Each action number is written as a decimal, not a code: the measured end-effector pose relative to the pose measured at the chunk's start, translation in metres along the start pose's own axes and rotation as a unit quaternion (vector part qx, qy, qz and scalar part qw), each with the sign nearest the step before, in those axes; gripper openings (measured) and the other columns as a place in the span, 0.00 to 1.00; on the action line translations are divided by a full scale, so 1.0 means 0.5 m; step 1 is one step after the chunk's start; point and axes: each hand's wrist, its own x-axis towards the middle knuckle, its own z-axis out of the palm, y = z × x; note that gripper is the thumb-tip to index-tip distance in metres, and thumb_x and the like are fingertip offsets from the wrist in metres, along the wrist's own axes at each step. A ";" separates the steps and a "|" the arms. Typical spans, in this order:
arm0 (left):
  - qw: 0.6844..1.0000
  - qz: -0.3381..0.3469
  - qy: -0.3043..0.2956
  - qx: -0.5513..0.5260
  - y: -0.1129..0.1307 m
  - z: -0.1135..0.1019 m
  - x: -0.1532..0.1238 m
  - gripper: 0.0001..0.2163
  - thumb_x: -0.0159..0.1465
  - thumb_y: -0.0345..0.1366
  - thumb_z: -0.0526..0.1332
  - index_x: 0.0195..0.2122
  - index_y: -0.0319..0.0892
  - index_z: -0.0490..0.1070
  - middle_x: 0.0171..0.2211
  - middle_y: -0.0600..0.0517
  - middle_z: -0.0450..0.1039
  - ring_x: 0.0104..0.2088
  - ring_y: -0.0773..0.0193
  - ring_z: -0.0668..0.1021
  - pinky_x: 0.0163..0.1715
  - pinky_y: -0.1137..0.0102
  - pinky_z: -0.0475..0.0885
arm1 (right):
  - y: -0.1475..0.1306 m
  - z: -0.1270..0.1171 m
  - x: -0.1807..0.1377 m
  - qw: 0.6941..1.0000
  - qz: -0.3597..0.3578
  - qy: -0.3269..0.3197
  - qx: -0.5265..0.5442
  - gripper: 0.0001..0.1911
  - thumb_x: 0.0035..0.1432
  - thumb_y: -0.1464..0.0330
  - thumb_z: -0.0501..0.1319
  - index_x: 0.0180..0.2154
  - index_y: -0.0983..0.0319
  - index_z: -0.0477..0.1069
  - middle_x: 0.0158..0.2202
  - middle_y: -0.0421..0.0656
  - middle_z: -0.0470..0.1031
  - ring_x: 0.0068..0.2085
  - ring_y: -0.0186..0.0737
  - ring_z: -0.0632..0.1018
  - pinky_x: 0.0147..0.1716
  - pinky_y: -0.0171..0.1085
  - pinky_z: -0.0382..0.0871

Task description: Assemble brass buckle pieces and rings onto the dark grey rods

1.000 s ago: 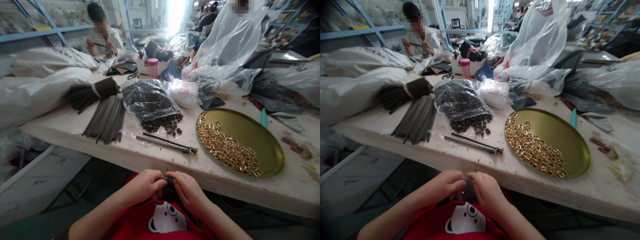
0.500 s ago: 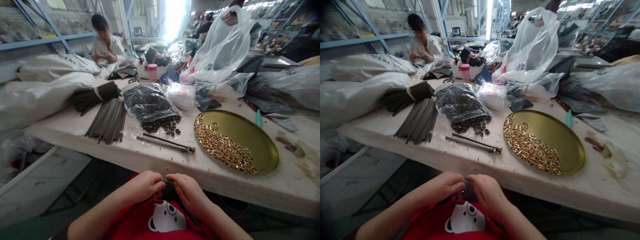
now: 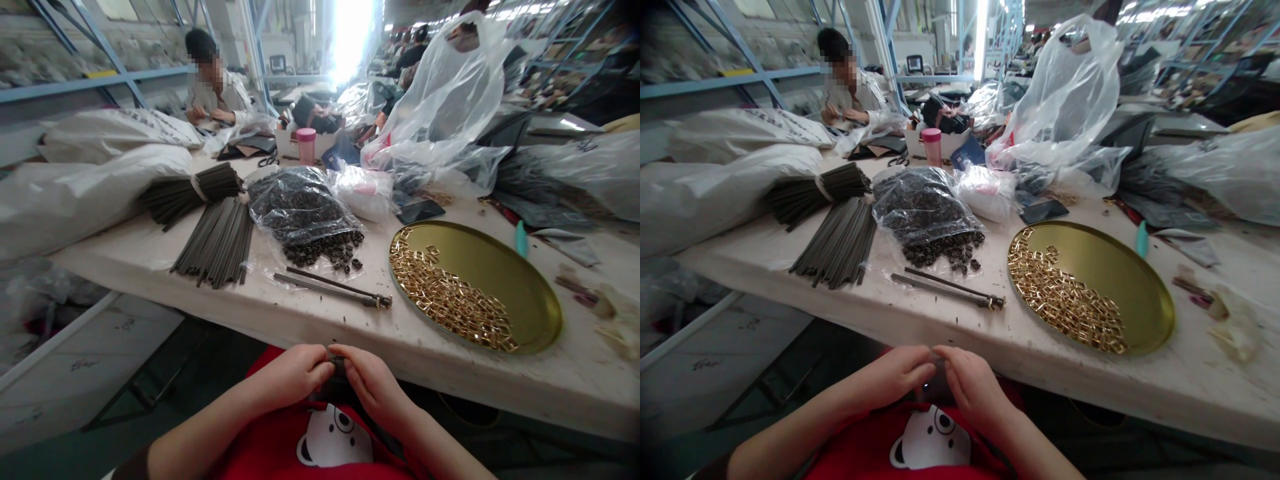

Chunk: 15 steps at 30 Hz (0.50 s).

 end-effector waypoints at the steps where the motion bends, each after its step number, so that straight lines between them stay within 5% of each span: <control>1: 1.000 0.004 0.015 0.026 0.003 -0.007 -0.003 0.11 0.59 0.36 0.49 0.25 0.39 0.66 0.23 0.53 0.69 0.24 0.67 0.69 0.22 0.75 0.59 | -0.003 -0.006 0.004 0.999 0.019 0.004 0.032 0.17 0.61 0.67 0.46 0.50 0.61 0.63 0.46 0.49 0.72 0.47 0.44 0.72 0.45 0.43 0.65; 5: 0.999 0.010 0.025 0.042 0.024 -0.040 -0.023 0.12 0.60 0.38 0.49 0.26 0.40 0.66 0.24 0.54 0.68 0.26 0.66 0.68 0.24 0.75 0.59 | -0.023 -0.034 0.015 0.964 0.112 -0.016 0.241 0.19 0.59 0.59 0.50 0.49 0.60 0.64 0.39 0.45 0.73 0.38 0.41 0.74 0.39 0.41 0.67; 10: 0.999 0.034 -0.017 -0.023 0.037 -0.047 -0.041 0.12 0.61 0.36 0.47 0.31 0.39 0.68 0.27 0.54 0.69 0.28 0.67 0.69 0.28 0.75 0.62 | -0.034 -0.030 0.019 0.850 0.178 -0.035 0.494 0.19 0.49 0.58 0.62 0.41 0.62 0.69 0.31 0.41 0.72 0.31 0.35 0.72 0.35 0.36 0.65; 13: 0.998 0.038 -0.019 -0.047 0.037 -0.039 -0.044 0.12 0.61 0.37 0.48 0.33 0.39 0.69 0.28 0.53 0.70 0.28 0.67 0.70 0.27 0.76 0.62 | -0.042 -0.023 0.023 0.794 0.195 -0.053 0.573 0.20 0.41 0.60 0.68 0.36 0.63 0.70 0.29 0.39 0.71 0.28 0.31 0.71 0.31 0.32 0.64; 15: 0.998 0.030 -0.003 -0.050 0.036 -0.035 -0.045 0.11 0.60 0.36 0.49 0.32 0.39 0.69 0.28 0.53 0.70 0.29 0.66 0.70 0.28 0.75 0.63 | -0.048 -0.022 0.025 0.783 0.189 -0.056 0.590 0.20 0.38 0.62 0.70 0.34 0.63 0.69 0.28 0.37 0.69 0.26 0.29 0.70 0.29 0.31 0.62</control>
